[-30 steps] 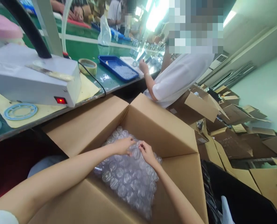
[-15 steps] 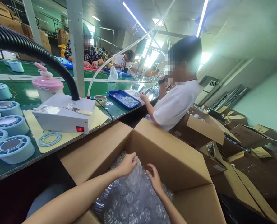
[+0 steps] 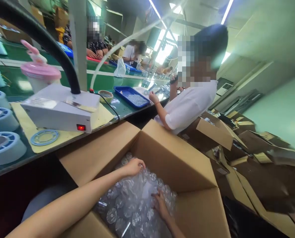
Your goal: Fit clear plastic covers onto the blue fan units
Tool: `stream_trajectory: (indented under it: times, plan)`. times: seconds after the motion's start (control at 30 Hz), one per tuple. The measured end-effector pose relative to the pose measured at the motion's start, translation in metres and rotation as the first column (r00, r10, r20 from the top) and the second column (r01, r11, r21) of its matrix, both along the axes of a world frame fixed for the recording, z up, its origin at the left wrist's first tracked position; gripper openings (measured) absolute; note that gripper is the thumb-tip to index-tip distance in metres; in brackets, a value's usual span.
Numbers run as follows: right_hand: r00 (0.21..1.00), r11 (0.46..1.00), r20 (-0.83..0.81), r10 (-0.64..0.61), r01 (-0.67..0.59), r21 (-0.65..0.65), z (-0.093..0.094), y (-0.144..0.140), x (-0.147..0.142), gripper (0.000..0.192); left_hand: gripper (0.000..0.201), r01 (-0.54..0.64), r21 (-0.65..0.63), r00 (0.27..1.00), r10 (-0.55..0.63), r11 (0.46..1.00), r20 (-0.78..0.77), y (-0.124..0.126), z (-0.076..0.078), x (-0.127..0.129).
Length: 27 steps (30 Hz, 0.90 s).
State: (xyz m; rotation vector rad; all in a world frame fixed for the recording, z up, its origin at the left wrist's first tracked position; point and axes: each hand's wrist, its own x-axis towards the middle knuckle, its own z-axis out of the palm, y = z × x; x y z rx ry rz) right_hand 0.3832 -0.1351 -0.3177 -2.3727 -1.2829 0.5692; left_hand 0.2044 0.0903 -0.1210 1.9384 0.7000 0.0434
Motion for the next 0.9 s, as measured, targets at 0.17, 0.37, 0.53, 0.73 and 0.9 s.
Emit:
stream_trajectory:
  times: [0.17,0.37,0.53,0.73,0.9]
  plan:
    - [1.000,1.000,-0.003,-0.026,0.026,-0.012,0.011,0.021,0.015,0.015,0.024,0.130,-0.022,0.991,-0.130,0.991,0.013,-0.001,-0.004,0.003]
    - [0.993,0.992,-0.089,0.079,-0.069,0.107,0.050,0.062,0.007,0.020,0.029,0.179,0.031,0.984,-0.179,0.983,-0.006,-0.004,0.000,0.000]
    - [0.960,0.962,-0.225,0.165,-0.106,0.253,0.093,0.075,-0.005,0.021,0.068,0.207,0.127,0.978,-0.205,0.970,-0.032,-0.017,-0.008,0.002]
    - [0.947,0.942,-0.302,0.113,-0.005,0.334,0.100,0.071,-0.019,0.030,0.020,0.174,0.270,0.985,-0.169,0.947,-0.041,-0.021,-0.011,0.003]
    - [0.959,0.992,-0.276,0.062,-0.029,0.120,0.051,0.025,-0.047,0.027,0.021,0.089,0.362,0.995,-0.068,0.928,-0.070,-0.009,-0.004,0.002]
